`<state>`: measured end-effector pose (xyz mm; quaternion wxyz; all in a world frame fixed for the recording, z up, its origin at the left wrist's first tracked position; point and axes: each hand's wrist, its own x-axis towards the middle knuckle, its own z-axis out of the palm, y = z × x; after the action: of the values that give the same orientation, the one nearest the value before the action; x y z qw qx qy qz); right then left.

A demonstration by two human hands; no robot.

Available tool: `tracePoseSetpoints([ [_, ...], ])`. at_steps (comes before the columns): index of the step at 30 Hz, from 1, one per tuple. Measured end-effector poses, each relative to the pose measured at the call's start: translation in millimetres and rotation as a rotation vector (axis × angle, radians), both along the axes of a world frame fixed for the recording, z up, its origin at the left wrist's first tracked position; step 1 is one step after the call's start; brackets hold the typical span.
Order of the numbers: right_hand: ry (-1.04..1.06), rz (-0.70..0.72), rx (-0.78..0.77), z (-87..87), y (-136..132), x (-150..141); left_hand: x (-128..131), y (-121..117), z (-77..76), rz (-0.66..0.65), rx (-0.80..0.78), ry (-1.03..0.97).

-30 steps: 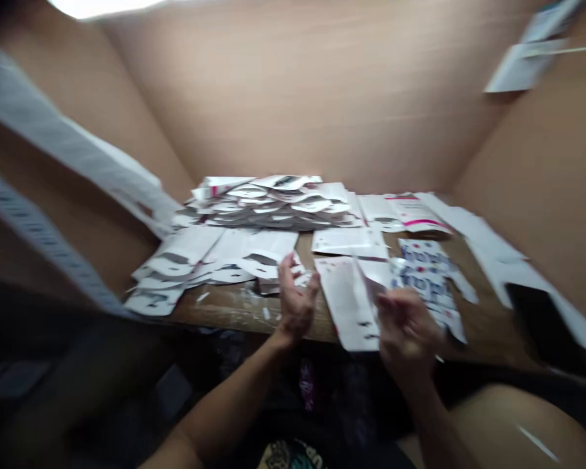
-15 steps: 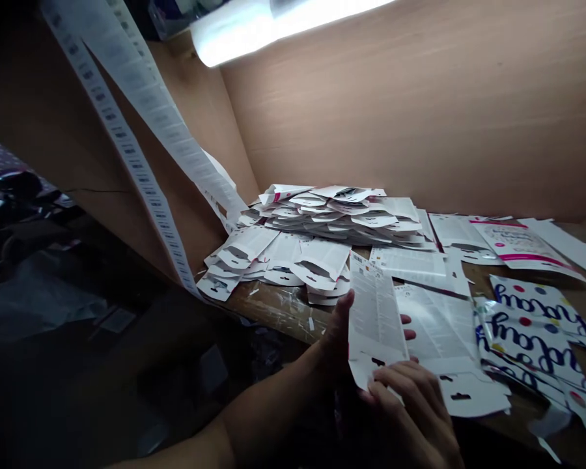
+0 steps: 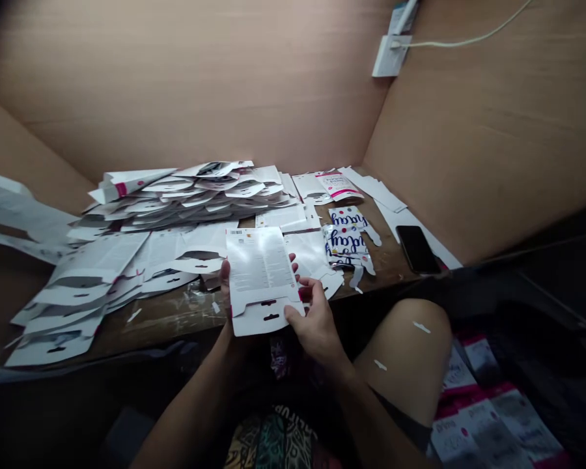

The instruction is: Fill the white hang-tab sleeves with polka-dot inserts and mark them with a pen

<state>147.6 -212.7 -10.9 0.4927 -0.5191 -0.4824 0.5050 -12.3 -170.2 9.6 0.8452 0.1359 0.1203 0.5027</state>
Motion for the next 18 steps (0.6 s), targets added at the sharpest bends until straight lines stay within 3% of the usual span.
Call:
tracePoseSetpoints([
  [3, 0.466, 0.117, -0.267, 1.4, 1, 2, 7, -5, 5.3, 0.058, 0.033, 0.013],
  [6, 0.589, 0.11, -0.3, 0.3, 1, -1, 9, -8, 7.5, 0.106, 0.047, 0.004],
  [9, 0.477, 0.053, -0.176, -2.4, -5, -7, 10, -9, 4.5, 0.084, 0.024, -0.003],
  [14, 0.037, -0.08, 0.027, -7.4, -10, -6, 14, -4, -4.4, 0.017, -0.014, 0.003],
  [18, -0.224, 0.036, 0.135, -2.8, 19, 31, 11, 9, -12.1, 0.071, -0.104, -0.014],
])
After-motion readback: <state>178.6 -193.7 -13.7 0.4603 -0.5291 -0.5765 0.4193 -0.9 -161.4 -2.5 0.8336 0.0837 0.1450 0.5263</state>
